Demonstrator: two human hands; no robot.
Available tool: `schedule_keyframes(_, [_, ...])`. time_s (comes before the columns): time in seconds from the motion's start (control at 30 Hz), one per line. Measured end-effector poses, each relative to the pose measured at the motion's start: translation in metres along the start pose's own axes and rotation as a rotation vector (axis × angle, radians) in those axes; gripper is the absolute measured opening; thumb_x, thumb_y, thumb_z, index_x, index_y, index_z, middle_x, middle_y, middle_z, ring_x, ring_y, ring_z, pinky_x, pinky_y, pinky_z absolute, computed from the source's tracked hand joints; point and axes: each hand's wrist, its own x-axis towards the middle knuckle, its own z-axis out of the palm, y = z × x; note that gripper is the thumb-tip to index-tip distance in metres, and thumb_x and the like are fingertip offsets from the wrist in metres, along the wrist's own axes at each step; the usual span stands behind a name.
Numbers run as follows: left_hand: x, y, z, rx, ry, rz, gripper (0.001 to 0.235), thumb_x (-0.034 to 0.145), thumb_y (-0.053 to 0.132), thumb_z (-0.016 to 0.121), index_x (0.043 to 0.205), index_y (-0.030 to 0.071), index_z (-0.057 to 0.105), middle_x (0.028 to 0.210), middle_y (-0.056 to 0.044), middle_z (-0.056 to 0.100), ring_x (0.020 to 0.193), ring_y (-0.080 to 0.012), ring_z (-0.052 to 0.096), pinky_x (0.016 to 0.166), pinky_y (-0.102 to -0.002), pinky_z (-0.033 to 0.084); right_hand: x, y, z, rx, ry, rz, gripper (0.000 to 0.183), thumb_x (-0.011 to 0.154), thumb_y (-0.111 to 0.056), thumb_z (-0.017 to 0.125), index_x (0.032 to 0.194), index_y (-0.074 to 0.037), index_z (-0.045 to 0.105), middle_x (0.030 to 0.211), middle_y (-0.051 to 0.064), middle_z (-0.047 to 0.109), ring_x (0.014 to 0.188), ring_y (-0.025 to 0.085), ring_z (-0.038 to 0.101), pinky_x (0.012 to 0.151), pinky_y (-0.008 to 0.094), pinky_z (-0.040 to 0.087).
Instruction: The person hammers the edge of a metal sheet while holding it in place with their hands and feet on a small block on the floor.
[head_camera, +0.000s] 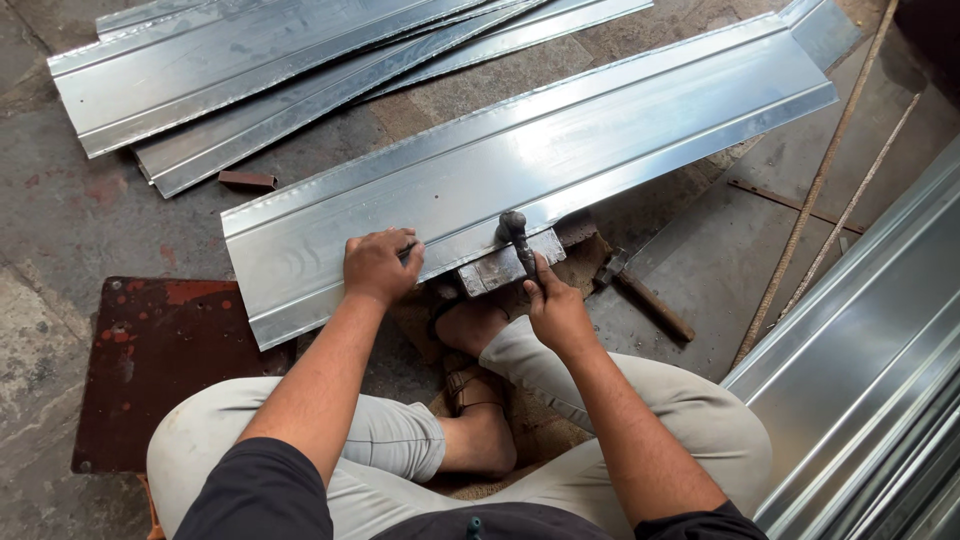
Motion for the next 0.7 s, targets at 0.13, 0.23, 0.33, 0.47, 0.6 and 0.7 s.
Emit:
schedule_keyframes(0.13, [0.066,0.01,-0.014,0.062,-0.115,-0.145,0.036,0.098,0.047,0.058,0.109,0.018,0.076,0.106,-0.011,0.075,0.103,-0.0316,0.07,0.094,-0.046,0.054,-0.004,-0.004,0.0,0.012,-0.028,0.042,0.051,0.1,-0.018,0.062,0.149,-0.017,0.051,0.106,0.028,0.071,0.097,0.044,0.071,0.084,0.045,0.055])
schedule_keyframes(0.23, [0.125,0.014,-0.019,0.035,0.001,-0.077,0.047,0.094,0.046,0.059,0.126,0.012,0.067,0.118,-0.013,0.072,0.112,-0.0323,0.066,0.099,-0.048,0.048,-0.005,-0.002,0.003,0.098,0.024,-0.052,0.049,0.1,-0.016,0.061,0.148,-0.016,0.051,0.109,0.026,0.072,0.099,0.042,0.073,0.082,0.044,0.057])
schedule_keyframes(0.33, [0.177,0.024,-0.017,0.129,0.104,-0.093,0.06,0.09,0.051,0.06,0.135,0.011,0.059,0.135,-0.013,0.063,0.128,-0.0362,0.053,0.105,-0.054,0.037,-0.007,-0.003,0.003,0.053,0.042,-0.045,0.052,0.099,-0.016,0.062,0.149,-0.015,0.05,0.111,0.028,0.071,0.101,0.044,0.07,0.082,0.044,0.057])
schedule_keyframes(0.47, [0.223,0.033,-0.016,0.235,0.184,-0.129,0.074,0.082,0.064,0.057,0.137,0.013,0.057,0.138,-0.014,0.059,0.128,-0.0419,0.049,0.103,-0.069,0.034,-0.009,-0.011,-0.001,0.091,-0.027,0.137,0.052,0.099,-0.018,0.06,0.15,-0.018,0.049,0.103,0.026,0.073,0.093,0.04,0.076,0.08,0.042,0.058])
schedule_keyframes(0.6, [0.222,0.037,-0.028,0.175,-0.246,-0.319,0.082,0.104,0.077,0.038,0.132,0.005,0.066,0.13,-0.021,0.066,0.113,-0.0394,0.067,0.093,-0.053,0.055,-0.01,-0.008,-0.004,0.111,0.055,-0.049,0.05,0.1,-0.016,0.061,0.149,-0.012,0.05,0.105,0.026,0.073,0.093,0.041,0.074,0.077,0.042,0.058])
schedule_keyframes(0.7, [0.225,0.047,-0.046,0.234,-0.157,-0.144,0.089,0.089,0.085,0.054,0.117,0.002,0.07,0.118,-0.021,0.068,0.104,-0.0369,0.067,0.081,-0.05,0.055,-0.006,0.005,-0.002,0.114,0.032,0.076,0.044,0.101,-0.019,0.063,0.144,-0.009,0.056,0.086,0.018,0.072,0.073,0.03,0.07,0.068,0.037,0.055])
